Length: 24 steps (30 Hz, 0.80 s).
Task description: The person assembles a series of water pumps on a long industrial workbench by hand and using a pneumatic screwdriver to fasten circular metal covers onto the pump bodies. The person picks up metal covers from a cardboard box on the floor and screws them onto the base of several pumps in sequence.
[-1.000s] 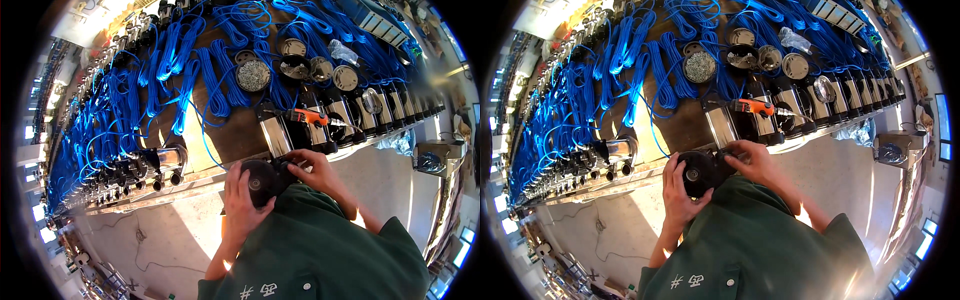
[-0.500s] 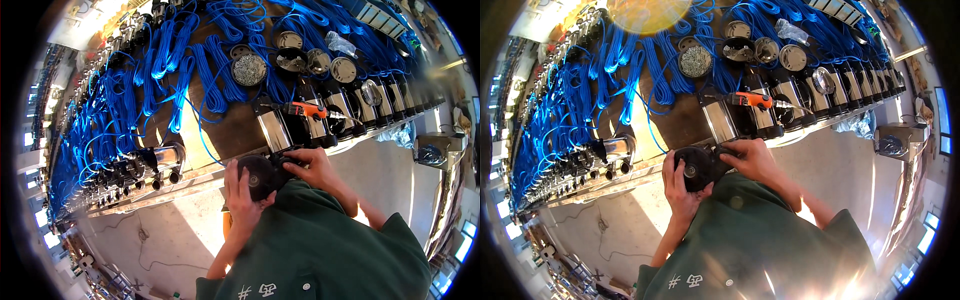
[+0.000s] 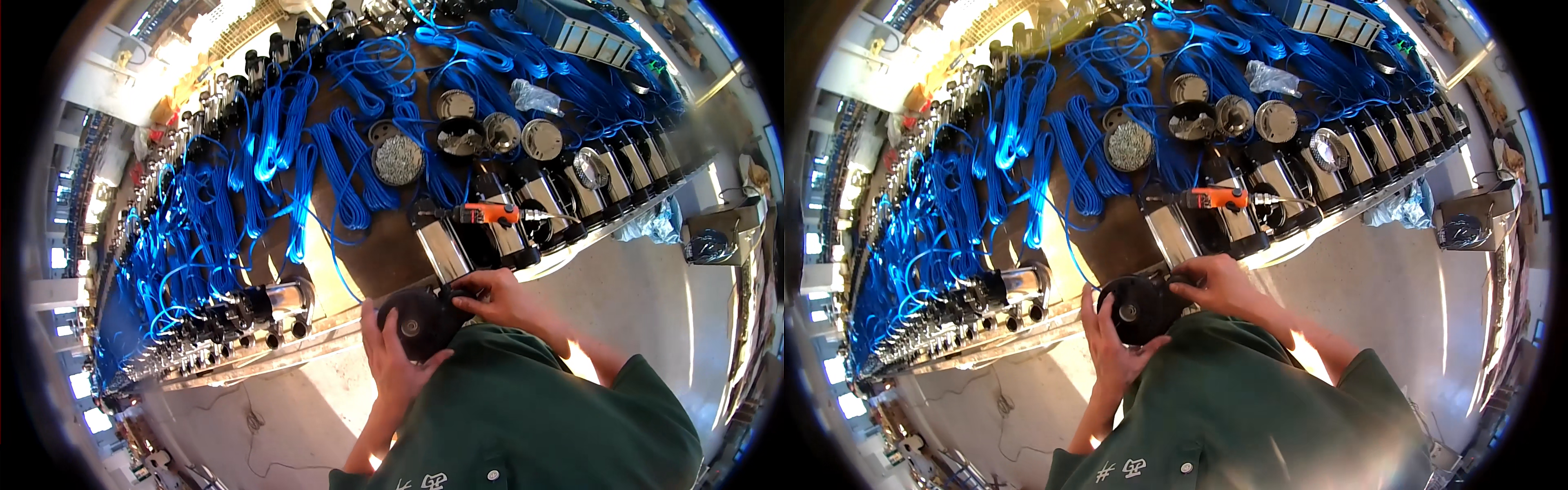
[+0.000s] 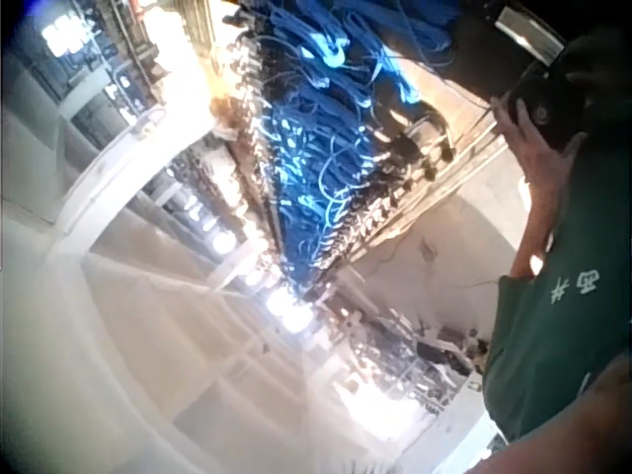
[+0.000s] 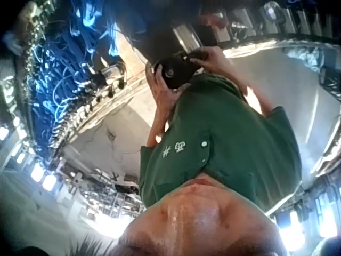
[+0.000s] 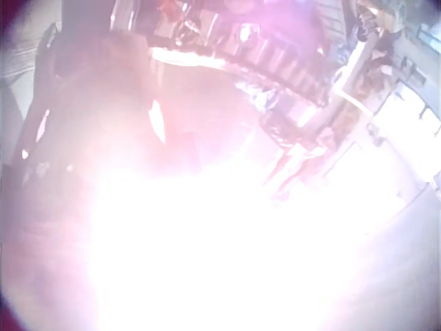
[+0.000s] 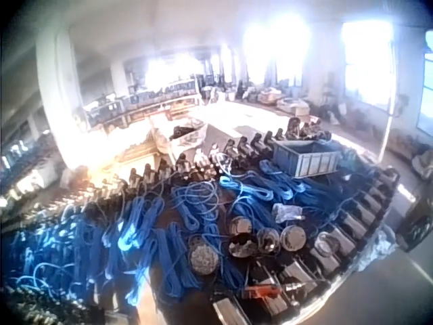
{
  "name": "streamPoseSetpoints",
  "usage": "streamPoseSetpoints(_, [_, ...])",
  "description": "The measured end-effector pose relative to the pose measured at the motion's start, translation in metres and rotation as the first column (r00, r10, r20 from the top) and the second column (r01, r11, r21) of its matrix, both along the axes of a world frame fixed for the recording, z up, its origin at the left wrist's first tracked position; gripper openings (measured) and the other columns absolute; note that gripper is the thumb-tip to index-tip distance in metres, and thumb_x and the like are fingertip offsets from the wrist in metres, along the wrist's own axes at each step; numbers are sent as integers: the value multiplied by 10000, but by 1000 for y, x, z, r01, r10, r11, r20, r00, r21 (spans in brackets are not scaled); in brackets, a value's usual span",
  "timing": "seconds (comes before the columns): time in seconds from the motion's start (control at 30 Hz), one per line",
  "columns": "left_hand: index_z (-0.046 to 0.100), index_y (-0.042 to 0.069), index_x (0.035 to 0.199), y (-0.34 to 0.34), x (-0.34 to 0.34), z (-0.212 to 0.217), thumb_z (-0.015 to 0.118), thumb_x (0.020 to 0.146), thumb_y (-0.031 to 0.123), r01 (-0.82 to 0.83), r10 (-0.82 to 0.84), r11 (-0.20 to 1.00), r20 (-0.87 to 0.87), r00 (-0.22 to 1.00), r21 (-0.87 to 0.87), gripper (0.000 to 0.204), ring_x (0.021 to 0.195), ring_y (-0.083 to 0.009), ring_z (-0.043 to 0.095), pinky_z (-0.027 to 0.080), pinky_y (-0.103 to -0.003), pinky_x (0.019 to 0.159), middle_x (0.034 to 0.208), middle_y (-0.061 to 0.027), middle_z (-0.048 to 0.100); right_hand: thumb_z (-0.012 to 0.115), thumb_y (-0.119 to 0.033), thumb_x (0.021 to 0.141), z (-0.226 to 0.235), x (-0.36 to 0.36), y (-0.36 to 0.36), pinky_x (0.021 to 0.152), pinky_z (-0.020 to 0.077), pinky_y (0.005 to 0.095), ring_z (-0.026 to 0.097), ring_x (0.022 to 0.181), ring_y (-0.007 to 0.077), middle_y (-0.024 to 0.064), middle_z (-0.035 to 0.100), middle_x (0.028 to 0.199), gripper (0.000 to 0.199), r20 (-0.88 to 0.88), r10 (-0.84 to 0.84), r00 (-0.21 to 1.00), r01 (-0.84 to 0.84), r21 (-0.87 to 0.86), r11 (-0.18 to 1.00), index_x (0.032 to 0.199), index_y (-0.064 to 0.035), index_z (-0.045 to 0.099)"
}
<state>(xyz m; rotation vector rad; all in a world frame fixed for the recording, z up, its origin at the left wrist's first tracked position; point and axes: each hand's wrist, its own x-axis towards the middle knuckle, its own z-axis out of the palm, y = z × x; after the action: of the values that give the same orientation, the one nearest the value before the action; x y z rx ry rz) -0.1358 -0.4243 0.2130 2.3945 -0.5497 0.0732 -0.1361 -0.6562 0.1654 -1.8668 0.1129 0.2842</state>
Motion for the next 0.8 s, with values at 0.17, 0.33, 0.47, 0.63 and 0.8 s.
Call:
streamPoseSetpoints(0.17, [563,-6,1113,-3,67,21,787,743,236,69,-66,992,34,997,-107,496,1109,-340,547,444,-411,927,1169,-195,564,694,-288,846,-11,0,-2,730,515,334,654,835,223,128,679,974,419,1,-181,984,178,161,971,1130,5,603])
streamPoseSetpoints(0.33, [651,2,956,-77,248,-87,664,779,55,151,-178,972,-140,974,-179,185,801,-277,654,520,-356,740,897,-145,658,601,-280,919,-42,46,-11,822,484,300,603,1003,231,154,599,1171,479,-708,-260,657,754,616,229,1291,-31,432])
streamPoseSetpoints(0.47, [669,29,941,-112,318,-183,622,666,-1,196,-266,928,197,944,317,280,877,-388,596,505,-436,797,998,-223,577,612,-304,910,-79,91,-6,716,522,321,611,957,277,212,589,1133,313,-876,-205,437,872,468,-140,1092,-75,501])
streamPoseSetpoints(0.63, [678,8,760,-125,339,-208,580,676,-25,147,-157,979,58,986,144,133,842,-380,624,514,-430,720,884,-181,640,697,-318,846,-118,109,-16,533,511,284,617,766,242,72,587,884,267,-917,-254,307,872,378,-310,904,-108,543])
streamPoseSetpoints(0.8, [552,-87,1003,-87,358,-217,452,833,-16,-637,-290,567,-851,439,-522,210,1018,-373,601,524,-521,873,1067,-225,602,706,-316,765,-121,114,-13,428,362,207,421,460,80,-41,489,591,221,-916,-236,324,914,367,-172,748,-178,534])
